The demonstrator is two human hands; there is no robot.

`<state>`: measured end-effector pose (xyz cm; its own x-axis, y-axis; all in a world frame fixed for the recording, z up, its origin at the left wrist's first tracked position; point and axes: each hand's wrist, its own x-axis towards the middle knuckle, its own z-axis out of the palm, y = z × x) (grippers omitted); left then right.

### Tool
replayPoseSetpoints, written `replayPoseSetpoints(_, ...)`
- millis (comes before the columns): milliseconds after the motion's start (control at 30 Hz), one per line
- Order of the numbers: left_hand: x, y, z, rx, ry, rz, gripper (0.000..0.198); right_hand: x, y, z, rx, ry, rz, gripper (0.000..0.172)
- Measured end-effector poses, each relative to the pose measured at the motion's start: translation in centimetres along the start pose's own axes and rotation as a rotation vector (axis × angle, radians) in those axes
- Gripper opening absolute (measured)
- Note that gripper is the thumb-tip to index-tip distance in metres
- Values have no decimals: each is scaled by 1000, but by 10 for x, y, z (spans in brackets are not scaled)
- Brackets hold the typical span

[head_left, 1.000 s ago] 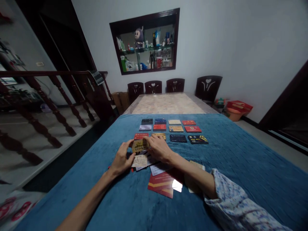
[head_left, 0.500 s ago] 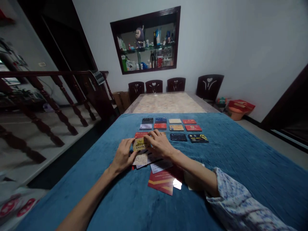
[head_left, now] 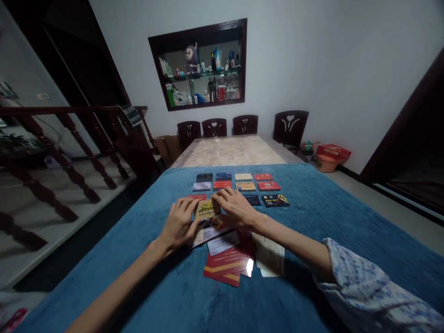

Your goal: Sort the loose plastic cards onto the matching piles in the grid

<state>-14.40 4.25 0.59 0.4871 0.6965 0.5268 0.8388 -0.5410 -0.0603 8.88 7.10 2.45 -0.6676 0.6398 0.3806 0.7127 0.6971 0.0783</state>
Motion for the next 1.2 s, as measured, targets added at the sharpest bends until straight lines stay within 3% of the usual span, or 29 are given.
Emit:
replayPoseSetpoints(533, 107, 34, 3, 79, -189, 9, 43, -4, 82, -32, -106, -70, 71, 33)
replayPoseSetpoints(967, 184, 38, 54, 72, -277, -1, 27, 12, 156, -28, -133, -196, 118, 18)
replayPoseSetpoints(1200, 218, 37, 83, 71, -350, -9, 25, 23, 187, -13, -136, -285, 188, 23)
